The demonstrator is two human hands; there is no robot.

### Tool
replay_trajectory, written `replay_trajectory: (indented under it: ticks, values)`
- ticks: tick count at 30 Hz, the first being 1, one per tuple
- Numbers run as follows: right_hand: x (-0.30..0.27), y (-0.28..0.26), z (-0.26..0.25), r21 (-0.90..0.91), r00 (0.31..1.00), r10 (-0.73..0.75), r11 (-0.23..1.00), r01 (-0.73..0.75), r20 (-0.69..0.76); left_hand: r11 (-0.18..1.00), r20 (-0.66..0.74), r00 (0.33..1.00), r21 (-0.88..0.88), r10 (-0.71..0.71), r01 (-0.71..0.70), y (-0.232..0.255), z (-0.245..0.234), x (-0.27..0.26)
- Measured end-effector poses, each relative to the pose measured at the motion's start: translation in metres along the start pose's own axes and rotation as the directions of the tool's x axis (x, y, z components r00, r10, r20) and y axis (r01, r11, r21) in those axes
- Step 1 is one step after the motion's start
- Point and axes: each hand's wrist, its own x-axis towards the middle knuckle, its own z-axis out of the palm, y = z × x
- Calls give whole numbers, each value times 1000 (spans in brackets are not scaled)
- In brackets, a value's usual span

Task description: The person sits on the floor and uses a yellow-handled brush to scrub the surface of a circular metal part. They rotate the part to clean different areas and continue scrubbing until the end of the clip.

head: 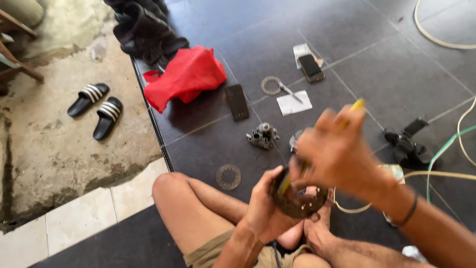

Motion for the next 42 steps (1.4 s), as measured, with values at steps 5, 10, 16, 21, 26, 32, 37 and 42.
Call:
replay_trajectory:
  ticks: [5, 10, 16, 21, 26, 32, 37, 42]
  values:
    - [-7, 7, 10, 132, 995, 100, 986, -99, -1, 997, 80, 997, 71, -21, 16, 5, 3, -7]
    - [-1, -12, 5, 186, 997, 77, 980, -73, -14, 994, 42, 999, 108, 16, -21, 4, 10, -3]
    - [-1, -3, 16, 60, 987, 160, 986, -157, -33, 995, 10, 997, 70, 77, -77, 9, 7, -2]
    - [-4, 11, 14, 137, 941, 339, 931, -337, 13, 987, 115, 987, 97, 114, -126, 9, 11, -8]
    - [-4, -9, 16, 177, 958, 279, 948, -264, -63, 969, 105, 976, 139, 191, -205, 6, 6, -5]
    - [-6, -13, 20, 133, 949, 304, 947, -292, -79, 957, 172, 957, 136, 233, -258, 3, 10, -4]
    - [1, -11, 12, 76, 912, 405, 913, -401, -59, 951, 181, 943, 87, 279, -298, 3, 8, 5]
    - [-10, -2, 20, 111, 887, 460, 884, -454, -36, 918, 210, 915, 130, 343, -374, 3, 12, 7]
